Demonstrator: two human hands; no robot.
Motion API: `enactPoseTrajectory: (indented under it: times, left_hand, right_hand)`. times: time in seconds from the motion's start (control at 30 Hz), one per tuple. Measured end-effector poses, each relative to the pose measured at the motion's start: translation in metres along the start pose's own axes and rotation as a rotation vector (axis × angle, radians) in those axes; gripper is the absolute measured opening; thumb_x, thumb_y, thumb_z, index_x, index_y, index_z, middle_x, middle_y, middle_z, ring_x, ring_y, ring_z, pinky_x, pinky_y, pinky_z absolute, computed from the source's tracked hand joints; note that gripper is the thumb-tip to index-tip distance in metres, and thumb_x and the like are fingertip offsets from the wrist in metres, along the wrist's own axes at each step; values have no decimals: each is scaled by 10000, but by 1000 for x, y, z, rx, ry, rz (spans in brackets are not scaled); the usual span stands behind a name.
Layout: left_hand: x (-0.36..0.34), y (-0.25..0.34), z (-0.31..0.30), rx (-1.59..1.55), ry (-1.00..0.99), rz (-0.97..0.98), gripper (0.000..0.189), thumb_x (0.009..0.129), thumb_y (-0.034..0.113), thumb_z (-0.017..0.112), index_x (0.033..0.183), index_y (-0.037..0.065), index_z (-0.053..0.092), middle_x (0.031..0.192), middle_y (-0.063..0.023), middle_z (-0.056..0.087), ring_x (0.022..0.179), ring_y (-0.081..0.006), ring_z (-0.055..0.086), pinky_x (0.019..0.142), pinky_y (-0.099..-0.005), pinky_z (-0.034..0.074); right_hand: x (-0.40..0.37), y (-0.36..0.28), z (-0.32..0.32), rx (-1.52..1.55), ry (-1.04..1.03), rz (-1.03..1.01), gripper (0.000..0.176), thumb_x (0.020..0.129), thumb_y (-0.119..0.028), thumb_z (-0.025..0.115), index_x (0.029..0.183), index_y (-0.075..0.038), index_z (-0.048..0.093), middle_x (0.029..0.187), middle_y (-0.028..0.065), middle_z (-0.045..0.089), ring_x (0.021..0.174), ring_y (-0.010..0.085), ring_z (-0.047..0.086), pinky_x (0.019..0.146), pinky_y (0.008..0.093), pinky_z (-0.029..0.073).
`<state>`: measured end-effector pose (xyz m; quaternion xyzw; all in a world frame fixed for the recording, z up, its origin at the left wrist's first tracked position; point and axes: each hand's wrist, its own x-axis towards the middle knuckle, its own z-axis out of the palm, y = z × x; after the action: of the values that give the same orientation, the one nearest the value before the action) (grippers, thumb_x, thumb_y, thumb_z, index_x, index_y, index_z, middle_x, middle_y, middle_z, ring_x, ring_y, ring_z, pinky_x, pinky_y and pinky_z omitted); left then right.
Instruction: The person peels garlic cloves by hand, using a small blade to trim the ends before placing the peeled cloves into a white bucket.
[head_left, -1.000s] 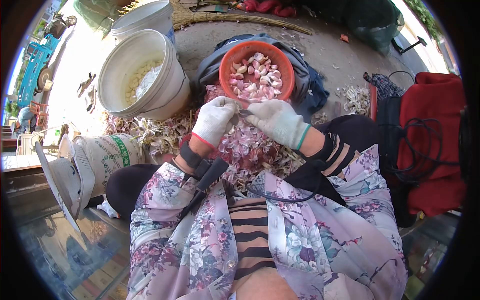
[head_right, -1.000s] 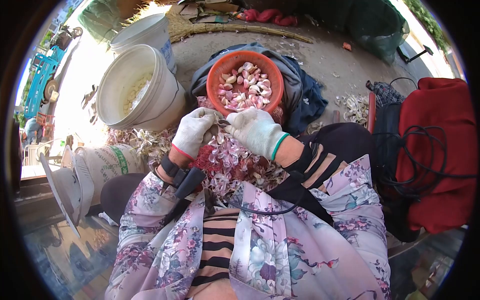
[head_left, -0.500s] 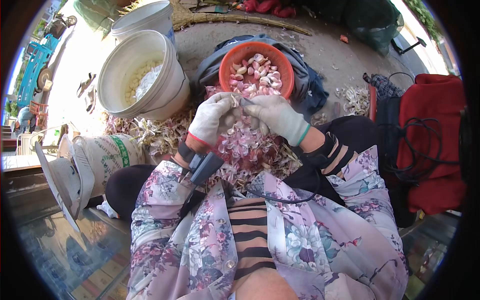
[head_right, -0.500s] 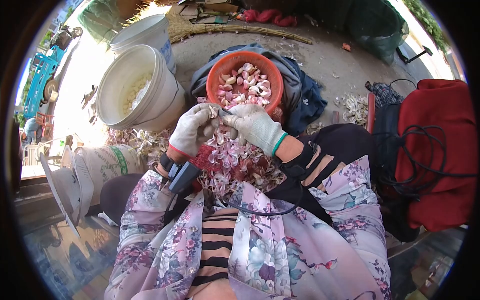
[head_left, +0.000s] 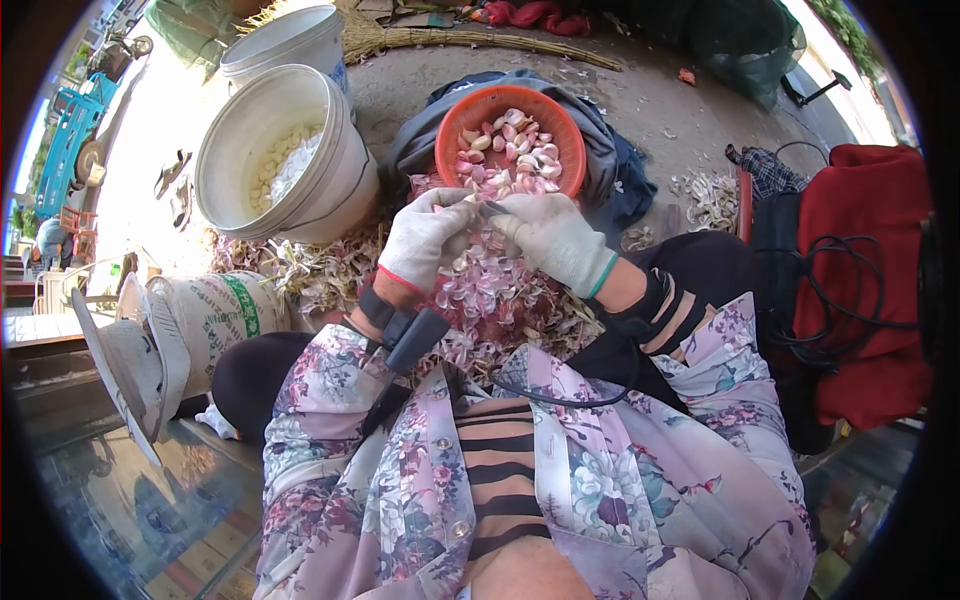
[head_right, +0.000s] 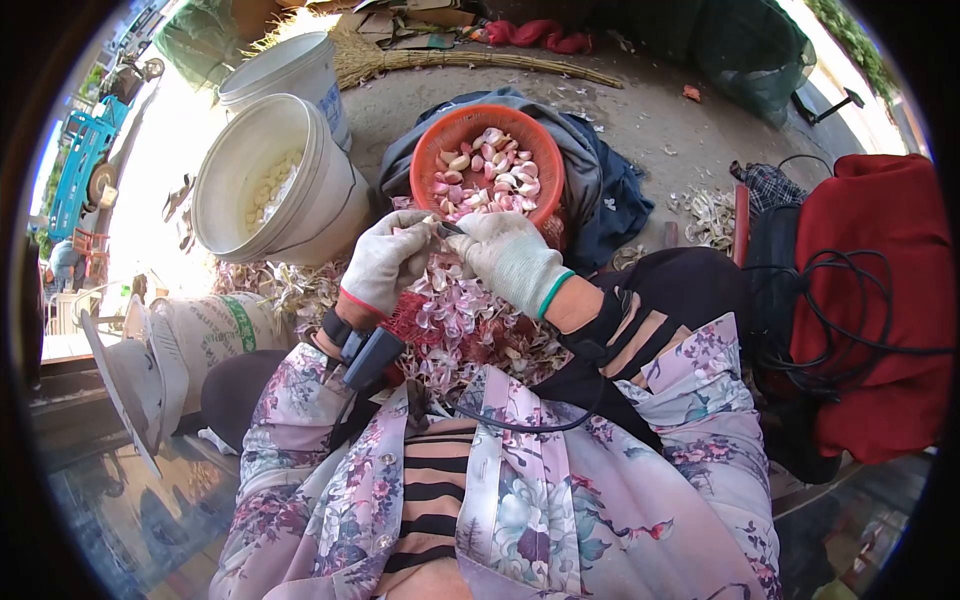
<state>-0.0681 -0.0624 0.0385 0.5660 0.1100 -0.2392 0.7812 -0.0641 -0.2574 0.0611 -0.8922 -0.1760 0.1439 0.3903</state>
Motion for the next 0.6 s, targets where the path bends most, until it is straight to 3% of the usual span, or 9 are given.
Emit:
enactPoseTrajectory:
  times: [0.03, 0.1, 0.17, 0.27, 0.47, 0.6]
  left_hand:
    - [0, 0, 0, -1, 14, 4, 230, 945, 151, 607, 1122, 10, 566, 690, 32, 532, 481, -28, 396, 416, -178, 262]
    - [-1, 2, -1, 4, 7, -10, 224, 942, 151, 614, 1111, 10, 571, 688, 32, 531, 479, -28, 396, 416, -180, 263]
    - [-2, 3, -1, 20, -7, -11, 220, 938, 148, 621, 1102, 9, 575, 687, 32, 532, 478, -27, 395, 418, -181, 265]
    - [-2, 2, 1, 63, -28, 5, 218, 933, 144, 632, 1095, 7, 580, 688, 34, 541, 478, -22, 395, 424, -180, 270]
    - [0, -1, 10, 235, -13, 62, 254, 925, 163, 662, 1100, -2, 581, 692, 28, 568, 487, -15, 417, 430, -180, 288]
    - [-4, 4, 19, 320, 48, 136, 260, 927, 153, 651, 1115, -12, 578, 689, 18, 572, 491, -22, 434, 432, -186, 304]
  right_hand:
    - [2, 8, 2, -71, 106, -99, 269, 965, -267, 501, 878, -49, 633, 656, 87, 637, 640, 259, 646, 634, 386, 495]
    - [4, 11, -4, -53, 163, -102, 262, 964, -259, 506, 878, -47, 633, 673, 96, 639, 657, 280, 644, 634, 390, 493]
    - [4, 3, -16, 128, 69, 96, 251, 959, -248, 516, 872, -45, 636, 693, 114, 641, 681, 308, 641, 640, 399, 493]
    - [8, 7, -13, 12, 167, -26, 238, 928, -263, 571, 871, -43, 641, 744, 148, 658, 726, 342, 644, 662, 424, 501]
    - [12, 4, 1, 98, 224, -22, 224, 868, -262, 646, 918, -45, 659, 805, 181, 677, 771, 373, 648, 712, 444, 514]
    - [17, 11, 3, 480, 68, 215, 202, 907, -234, 629, 940, -38, 658, 736, 77, 675, 595, 178, 633, 548, 313, 495]
